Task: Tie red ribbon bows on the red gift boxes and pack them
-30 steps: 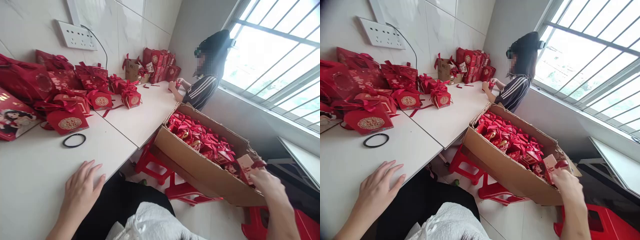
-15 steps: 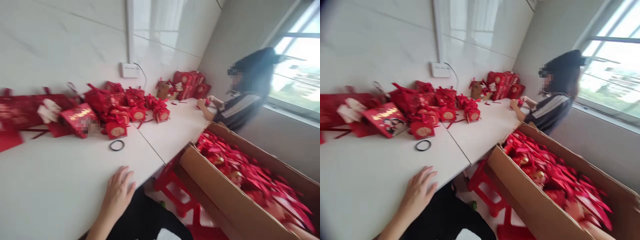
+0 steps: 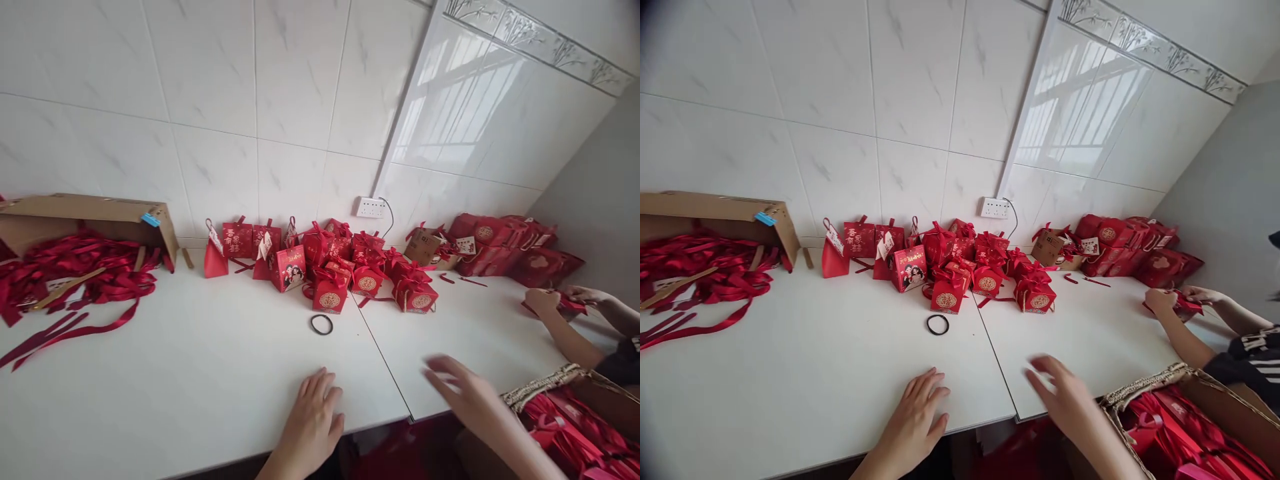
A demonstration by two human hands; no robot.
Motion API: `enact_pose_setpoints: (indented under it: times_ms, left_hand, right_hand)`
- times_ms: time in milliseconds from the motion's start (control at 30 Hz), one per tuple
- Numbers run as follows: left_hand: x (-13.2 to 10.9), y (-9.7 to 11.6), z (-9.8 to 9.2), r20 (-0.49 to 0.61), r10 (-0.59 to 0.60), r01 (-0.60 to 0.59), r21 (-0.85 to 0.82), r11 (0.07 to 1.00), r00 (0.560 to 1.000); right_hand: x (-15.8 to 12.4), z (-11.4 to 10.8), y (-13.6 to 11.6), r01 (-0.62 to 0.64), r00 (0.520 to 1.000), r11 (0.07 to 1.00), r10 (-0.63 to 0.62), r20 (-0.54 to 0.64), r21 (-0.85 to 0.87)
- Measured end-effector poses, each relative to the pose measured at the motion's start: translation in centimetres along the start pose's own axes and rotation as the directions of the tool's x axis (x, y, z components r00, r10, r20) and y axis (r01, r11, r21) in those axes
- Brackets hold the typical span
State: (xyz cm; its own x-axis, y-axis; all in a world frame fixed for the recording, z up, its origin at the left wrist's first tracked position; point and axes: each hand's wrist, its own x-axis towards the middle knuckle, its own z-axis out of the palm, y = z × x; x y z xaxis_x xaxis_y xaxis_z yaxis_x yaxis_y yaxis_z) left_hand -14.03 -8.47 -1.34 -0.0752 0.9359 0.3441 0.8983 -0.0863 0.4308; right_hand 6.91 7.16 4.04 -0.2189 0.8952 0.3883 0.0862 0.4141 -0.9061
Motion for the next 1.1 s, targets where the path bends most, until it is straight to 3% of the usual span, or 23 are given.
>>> enact_pose_setpoints:
  times_ms: [33, 67, 133, 233, 333, 433, 467, 500, 533, 600, 633, 667, 733, 767, 833, 900, 967, 1033, 1100]
  left_hand:
    - [0.0, 0.0, 0.0, -0.002, -0.007, 0.007, -0.009, 1.000, 1.000]
    - [-0.1, 0.1, 0.0, -0.005, -0.013, 0.012, -0.020, 1.000, 1.000]
    - [-0.2, 0.2, 0.0, -0.021, -0.029, 0.027, -0.049, 0.998, 0.999]
    - [-0.2, 0.3, -0.3, -0.046, -0.056, 0.050, -0.118, 0.992, 0.997]
    - [-0.4, 0.2, -1.0, -0.091, -0.107, 0.079, -0.270, 0.960, 0.990]
    - [-1.3, -0.8, -1.8, -0.228, -0.256, 0.120, -0.480, 0.869, 0.940]
    - [-1.8, -1.3, -2.1, -0.300, -0.355, 0.147, -0.545, 0.826, 0.885]
    - [-2.4, -2.0, -2.5, -0.377, -0.469, 0.172, -0.604, 0.778, 0.799]
    - [-2.9, -2.7, -2.9, -0.447, -0.579, 0.188, -0.658, 0.729, 0.681]
    - [-4.1, -4.0, -3.9, -0.538, -0.721, 0.173, -0.736, 0.655, 0.437]
    - [-4.5, -4.6, -4.4, -0.559, -0.745, 0.148, -0.755, 0.639, 0.365]
    - [-4.9, -5.0, -5.0, -0.563, -0.754, 0.135, -0.764, 0.631, 0.338]
    - [-5.5, -5.5, -6.0, -0.512, -0.757, 0.138, -0.785, 0.605, 0.406]
    - [-5.7, -5.6, -6.4, -0.471, -0.750, 0.136, -0.799, 0.586, 0.464]
    - [-5.9, -5.5, -7.1, -0.389, -0.702, 0.112, -0.826, 0.553, 0.597]
    - [-5.9, -5.4, -7.7, -0.335, -0.607, 0.071, -0.835, 0.546, 0.720]
    - [-5.7, -5.4, -8.1, -0.286, -0.511, 0.054, -0.833, 0.551, 0.810]
    - [-5.2, -5.5, -8.3, -0.225, -0.472, 0.062, -0.852, 0.520, 0.852]
    - [-4.7, -5.7, -8.3, -0.163, -0.477, 0.077, -0.892, 0.445, 0.864]
  right_hand:
    - [1.2, 2.7, -0.4, 0.001, 0.988, 0.993, 0.017, 0.154, -0.117]
    - [2.4, 5.8, -0.9, 0.069, 0.978, 0.978, -0.027, 0.208, -0.197]
    - [5.0, 12.6, -1.8, 0.175, 0.980, 0.942, -0.139, 0.139, -0.287]
    - [8.0, 20.5, -2.3, 0.013, 0.998, 0.894, -0.038, -0.045, -0.447]
    - [9.7, 22.8, -1.9, -0.069, 0.995, 0.885, 0.025, -0.101, -0.460]
    - [8.9, 21.2, -2.0, 0.132, 0.991, 0.908, -0.119, 0.057, -0.397]
    - [7.9, 20.3, -2.3, 0.260, 0.963, 0.901, -0.216, 0.161, -0.347]
    - [6.7, 19.5, -2.7, 0.398, 0.903, 0.877, -0.324, 0.281, -0.270]
    - [5.2, 18.7, -3.2, 0.511, 0.816, 0.841, -0.412, 0.404, -0.175]
    - [2.0, 17.4, -4.1, 0.601, 0.625, 0.799, -0.470, 0.623, -0.001]
    - [0.5, 17.0, -4.5, 0.600, 0.535, 0.797, -0.457, 0.710, 0.061]
    - [-0.7, 16.6, -4.7, 0.579, 0.465, 0.809, -0.427, 0.775, 0.098]
    - [-2.2, 16.1, -4.9, 0.504, 0.400, 0.856, -0.350, 0.847, 0.116]
    - [-2.6, 16.0, -4.8, 0.456, 0.410, 0.883, -0.321, 0.854, 0.113]
    - [-2.7, 15.7, -4.9, 0.356, 0.510, 0.929, -0.286, 0.811, 0.103]
    - [-2.6, 15.5, -5.4, 0.299, 0.667, 0.951, -0.271, 0.695, 0.083]
    - [-2.8, 15.2, -6.7, 0.311, 0.760, 0.950, -0.270, 0.592, 0.035]
    - [-3.5, 15.0, -8.2, 0.368, 0.744, 0.930, -0.293, 0.601, -0.003]
    - [-4.5, 14.9, -9.3, 0.434, 0.657, 0.901, -0.319, 0.683, 0.003]
